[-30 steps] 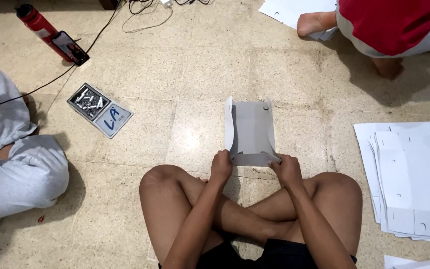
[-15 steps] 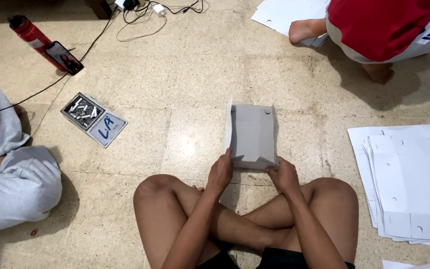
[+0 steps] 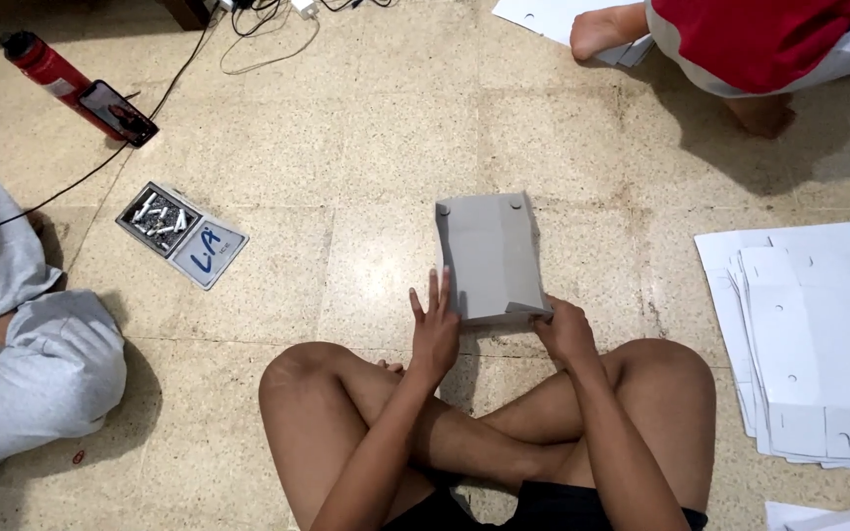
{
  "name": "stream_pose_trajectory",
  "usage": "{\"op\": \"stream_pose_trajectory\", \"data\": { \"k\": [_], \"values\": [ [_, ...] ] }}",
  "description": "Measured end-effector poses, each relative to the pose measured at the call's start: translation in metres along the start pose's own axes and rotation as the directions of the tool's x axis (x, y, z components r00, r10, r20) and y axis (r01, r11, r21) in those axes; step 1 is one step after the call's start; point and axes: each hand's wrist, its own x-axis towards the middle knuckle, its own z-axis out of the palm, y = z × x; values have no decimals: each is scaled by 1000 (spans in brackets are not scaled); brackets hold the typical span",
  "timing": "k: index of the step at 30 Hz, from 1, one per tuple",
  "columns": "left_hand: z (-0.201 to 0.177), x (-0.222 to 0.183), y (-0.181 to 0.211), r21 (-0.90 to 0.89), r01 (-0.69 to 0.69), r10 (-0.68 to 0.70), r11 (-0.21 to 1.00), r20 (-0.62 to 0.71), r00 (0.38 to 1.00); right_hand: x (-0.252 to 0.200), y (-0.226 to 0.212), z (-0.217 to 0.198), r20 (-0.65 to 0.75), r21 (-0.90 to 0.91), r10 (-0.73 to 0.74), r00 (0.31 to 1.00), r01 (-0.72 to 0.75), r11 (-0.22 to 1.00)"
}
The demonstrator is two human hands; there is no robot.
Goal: The person assembles a flat cardboard box template into a rigid box by folding and unfolding its various flaps by hand, rotating and aligning the pieces until the box is formed.
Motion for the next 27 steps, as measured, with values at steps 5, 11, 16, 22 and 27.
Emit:
{"op": "stream_pose_trajectory", "data": {
  "k": [5,11,16,22,27],
  "values": [
    [-27,-12,7,102,-166,174,981,-71,982,-7,-24,-21,12,-37,-2,1000,2,999],
    [7,-3,0,-200,-299,312,933,34,950,-11,-43,-33,4,23,-6,1000,6,1000],
    [10,0,0,-220,-286,309,933,82,947,25,5,-1,-32,10,-26,999,26,1000],
    [7,3,4,-122,-285,300,951,130,945,31,19,4,-61,4,12,998,-12,1000],
    [-1,-1,5,-169,-279,302,945,134,944,5,-9,-22,-27,35,-78,997,78,996]
  ]
}}
